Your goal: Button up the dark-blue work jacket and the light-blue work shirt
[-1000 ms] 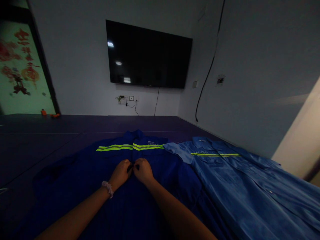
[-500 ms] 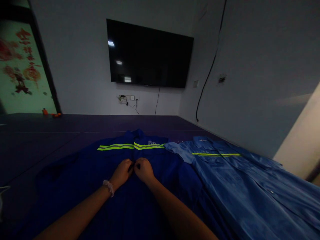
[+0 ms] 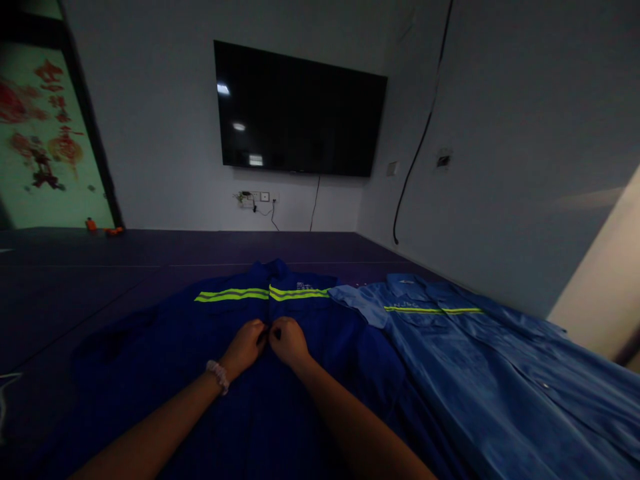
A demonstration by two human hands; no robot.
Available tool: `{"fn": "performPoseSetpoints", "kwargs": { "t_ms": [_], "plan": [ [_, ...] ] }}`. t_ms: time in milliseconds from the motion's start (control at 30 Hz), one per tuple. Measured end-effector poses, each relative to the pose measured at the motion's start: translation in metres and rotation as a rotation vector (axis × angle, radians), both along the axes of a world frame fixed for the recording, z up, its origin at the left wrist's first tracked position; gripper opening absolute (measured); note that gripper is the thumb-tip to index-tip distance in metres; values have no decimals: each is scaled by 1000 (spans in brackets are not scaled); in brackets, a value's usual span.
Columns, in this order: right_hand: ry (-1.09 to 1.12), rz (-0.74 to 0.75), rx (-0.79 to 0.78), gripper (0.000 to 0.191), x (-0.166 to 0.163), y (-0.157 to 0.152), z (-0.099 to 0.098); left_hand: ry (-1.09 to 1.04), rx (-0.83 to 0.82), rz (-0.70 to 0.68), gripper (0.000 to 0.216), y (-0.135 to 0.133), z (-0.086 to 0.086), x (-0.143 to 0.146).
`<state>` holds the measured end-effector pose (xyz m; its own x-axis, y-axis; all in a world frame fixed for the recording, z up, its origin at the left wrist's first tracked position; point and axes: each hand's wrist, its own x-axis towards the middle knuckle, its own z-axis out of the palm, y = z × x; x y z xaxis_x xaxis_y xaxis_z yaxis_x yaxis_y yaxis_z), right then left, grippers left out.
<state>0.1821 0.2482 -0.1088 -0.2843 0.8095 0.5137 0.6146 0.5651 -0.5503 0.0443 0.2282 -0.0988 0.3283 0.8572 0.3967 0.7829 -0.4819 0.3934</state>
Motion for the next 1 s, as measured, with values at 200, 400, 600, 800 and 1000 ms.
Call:
{"fn": "performPoseSetpoints", "kwargs": {
  "t_ms": [200, 400, 600, 800, 1000],
  "plan": [
    [-5, 14, -4, 18, 0, -1, 3, -32, -14, 30, 12, 1, 1, -1],
    [17, 17, 8, 18, -1, 0, 1, -37, -12, 40, 13, -1, 2, 0],
    [-7, 7, 12, 18, -1, 0, 2, -14, -17, 13, 14, -2, 3, 1],
    [-27, 18, 10, 17, -1, -1, 2, -4, -20, 28, 20, 0, 5, 1],
    [-14, 31, -1, 18, -1, 0, 0, -15, -24, 43, 19, 0, 6, 2]
  ]
}}
